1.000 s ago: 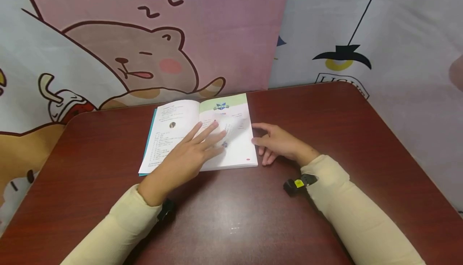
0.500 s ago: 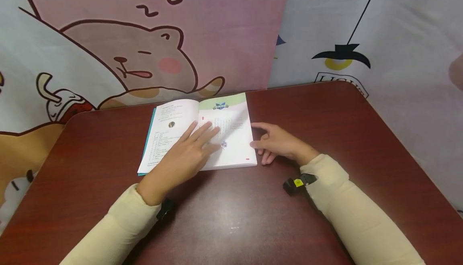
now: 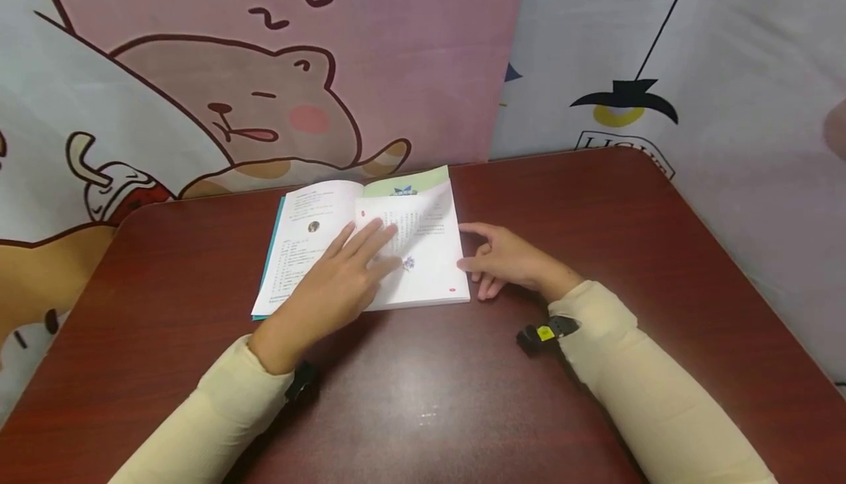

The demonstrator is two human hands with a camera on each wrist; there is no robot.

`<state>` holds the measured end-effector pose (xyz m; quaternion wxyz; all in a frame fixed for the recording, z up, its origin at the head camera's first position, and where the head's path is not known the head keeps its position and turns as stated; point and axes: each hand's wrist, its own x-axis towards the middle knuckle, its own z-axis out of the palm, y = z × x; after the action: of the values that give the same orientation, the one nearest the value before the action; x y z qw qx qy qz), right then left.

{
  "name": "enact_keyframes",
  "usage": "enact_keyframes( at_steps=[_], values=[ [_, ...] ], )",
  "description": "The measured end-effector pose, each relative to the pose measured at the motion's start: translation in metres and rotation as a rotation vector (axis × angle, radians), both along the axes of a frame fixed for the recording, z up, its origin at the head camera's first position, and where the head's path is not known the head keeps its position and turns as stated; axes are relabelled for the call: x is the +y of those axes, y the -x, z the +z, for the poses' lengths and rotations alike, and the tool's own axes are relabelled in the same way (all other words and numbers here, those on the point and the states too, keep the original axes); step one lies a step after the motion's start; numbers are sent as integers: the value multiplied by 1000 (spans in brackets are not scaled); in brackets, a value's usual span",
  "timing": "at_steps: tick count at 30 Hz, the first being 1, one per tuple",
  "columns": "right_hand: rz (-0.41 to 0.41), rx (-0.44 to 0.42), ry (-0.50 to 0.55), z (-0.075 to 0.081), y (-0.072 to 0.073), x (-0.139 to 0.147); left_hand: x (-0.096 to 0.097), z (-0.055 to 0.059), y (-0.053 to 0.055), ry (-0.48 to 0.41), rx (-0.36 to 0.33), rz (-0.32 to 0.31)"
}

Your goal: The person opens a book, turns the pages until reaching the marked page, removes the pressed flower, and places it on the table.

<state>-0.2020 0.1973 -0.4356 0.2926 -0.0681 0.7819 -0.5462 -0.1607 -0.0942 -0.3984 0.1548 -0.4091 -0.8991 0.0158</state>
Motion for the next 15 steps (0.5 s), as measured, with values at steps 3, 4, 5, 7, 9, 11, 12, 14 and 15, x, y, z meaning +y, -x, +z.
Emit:
enact_keyframes(
  at_steps=[3,4,5,7,9,11,12,14,15],
  values=[
    [0,-1,-1,0,0,0,0,1,0,13,-4,20],
    [2,-2,-1,0,0,0,-1,1,0,19,-7,26],
    [3,-3,1,0,0,0,-1,1,0,26,-9,33],
    [6,-3,1,0,0,0,-1,2,0,38,-14,45],
    [4,-6,-1,1,0,1,-1,2,0,41,-23,53],
    [3,-8,-4,1,0,1,-1,2,0,36,-31,58],
    [3,-8,-4,1,0,1,-1,2,0,31,-33,61],
    [2,-7,-5,2,0,1,-1,2,1,23,-31,63],
    [2,-6,-5,2,0,1,-1,2,1,18,-28,63]
  ],
)
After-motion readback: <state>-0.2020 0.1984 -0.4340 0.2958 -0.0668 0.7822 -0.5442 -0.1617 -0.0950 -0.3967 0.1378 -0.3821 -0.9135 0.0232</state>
